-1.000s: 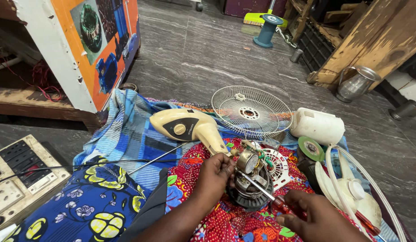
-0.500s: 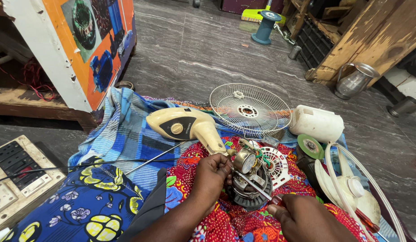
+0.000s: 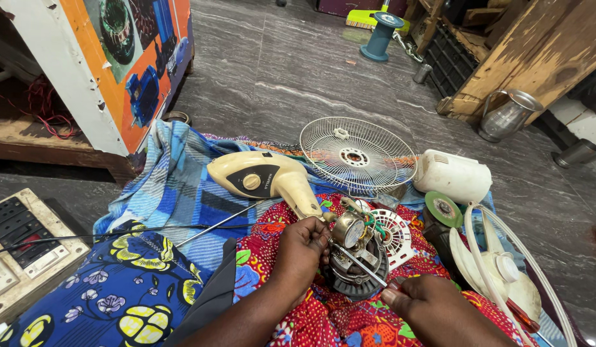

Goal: The person repairs a table fan on the floor, working on the fan motor and its wiring by hand. They reposition the fan housing, handle the motor and small parts, and use a screwdriver to work on the assembly, then lift and reposition the fan body.

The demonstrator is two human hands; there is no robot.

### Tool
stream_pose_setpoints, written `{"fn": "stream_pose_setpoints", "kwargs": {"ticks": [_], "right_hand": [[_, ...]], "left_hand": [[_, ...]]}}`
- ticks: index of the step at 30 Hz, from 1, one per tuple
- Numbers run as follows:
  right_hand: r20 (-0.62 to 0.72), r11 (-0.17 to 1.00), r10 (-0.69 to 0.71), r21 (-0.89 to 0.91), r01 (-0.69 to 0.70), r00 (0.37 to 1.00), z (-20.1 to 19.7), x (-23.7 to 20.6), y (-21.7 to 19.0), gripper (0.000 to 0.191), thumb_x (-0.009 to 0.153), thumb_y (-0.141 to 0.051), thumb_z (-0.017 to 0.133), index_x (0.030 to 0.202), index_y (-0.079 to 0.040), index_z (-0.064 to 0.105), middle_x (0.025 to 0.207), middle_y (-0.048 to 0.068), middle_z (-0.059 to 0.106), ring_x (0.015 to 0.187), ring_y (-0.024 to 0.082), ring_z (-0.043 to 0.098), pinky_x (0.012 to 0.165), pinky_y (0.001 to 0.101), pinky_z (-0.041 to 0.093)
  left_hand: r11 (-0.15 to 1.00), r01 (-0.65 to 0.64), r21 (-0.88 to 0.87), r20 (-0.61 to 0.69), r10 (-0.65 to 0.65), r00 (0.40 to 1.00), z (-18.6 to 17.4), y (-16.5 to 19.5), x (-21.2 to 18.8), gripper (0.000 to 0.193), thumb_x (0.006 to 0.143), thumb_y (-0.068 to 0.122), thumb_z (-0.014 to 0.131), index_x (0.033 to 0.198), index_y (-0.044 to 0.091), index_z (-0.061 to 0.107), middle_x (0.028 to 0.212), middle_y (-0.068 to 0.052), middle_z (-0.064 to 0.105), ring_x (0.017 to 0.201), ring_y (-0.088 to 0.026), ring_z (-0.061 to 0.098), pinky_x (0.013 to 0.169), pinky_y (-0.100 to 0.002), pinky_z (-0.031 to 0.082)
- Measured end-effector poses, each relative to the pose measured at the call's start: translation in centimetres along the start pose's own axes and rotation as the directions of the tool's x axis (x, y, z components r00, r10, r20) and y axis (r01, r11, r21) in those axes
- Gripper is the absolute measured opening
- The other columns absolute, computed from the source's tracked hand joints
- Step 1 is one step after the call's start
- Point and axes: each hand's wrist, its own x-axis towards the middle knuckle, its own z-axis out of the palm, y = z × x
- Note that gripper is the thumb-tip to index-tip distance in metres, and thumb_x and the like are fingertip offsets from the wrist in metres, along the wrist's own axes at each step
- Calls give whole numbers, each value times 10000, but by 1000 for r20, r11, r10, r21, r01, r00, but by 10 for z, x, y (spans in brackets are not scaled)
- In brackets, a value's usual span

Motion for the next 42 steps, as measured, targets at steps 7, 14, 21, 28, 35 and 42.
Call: {"fn": "stream_pose_setpoints", "kwargs": {"ticks": [7,14,21,28,35,42], "right_hand": [[127,940,44,332,-84,991,13,32,41,547,920,-420,684,1012,118,651,663,113,514,569,213,470,558,406,390],[79,899,-36,438,-2,996,48,51,84,316,931,-325,696,1082,-52,747,723,40,585,645,130,510,604,332,432],[-182,986,-33,154,62,983,16,16,70,320,915,-367,750,1090,-102,790,655,71,663,638,147,591,623,359,462],[-258,982,-181,-94,162,949,-8,-12,22,337,926,-376,739,1094,-86,775,804,132,733,713,183,633,690,374,536],[-157,989,-140,-74,130,978,-8,-8,9,336,912,-383,737,1063,-85,777,740,170,761,659,235,723,719,404,546],[-192,973,-231,-48,226,954,-2,-4,7,360,900,-398,757,1014,-56,769,687,180,728,590,243,661,679,427,539]], "left_hand": [[998,-64,18,18,63,998,-2,-6,4,121,961,-4,593,856,31,641,677,-15,600,578,-101,552,549,-267,480],[998,-13,-67,45,16,999,-9,-3,0,129,978,37,593,861,19,644,693,-18,610,598,-103,566,561,-268,489],[999,-42,-33,-33,41,999,-11,12,-8,236,1036,227,546,958,28,648,731,-41,650,586,-122,553,520,-281,466],[944,-248,216,119,227,967,-12,31,-22,438,848,135,797,1240,71,613,894,-15,668,778,-68,594,693,-245,521],[976,-161,144,114,145,983,-15,35,-24,503,775,-11,820,1236,39,626,993,-68,702,904,-118,656,809,-285,560],[994,-105,-21,162,107,981,-18,41,-28,531,750,-84,771,1244,-21,588,1093,-126,725,1022,-170,711,919,-330,584]]}}
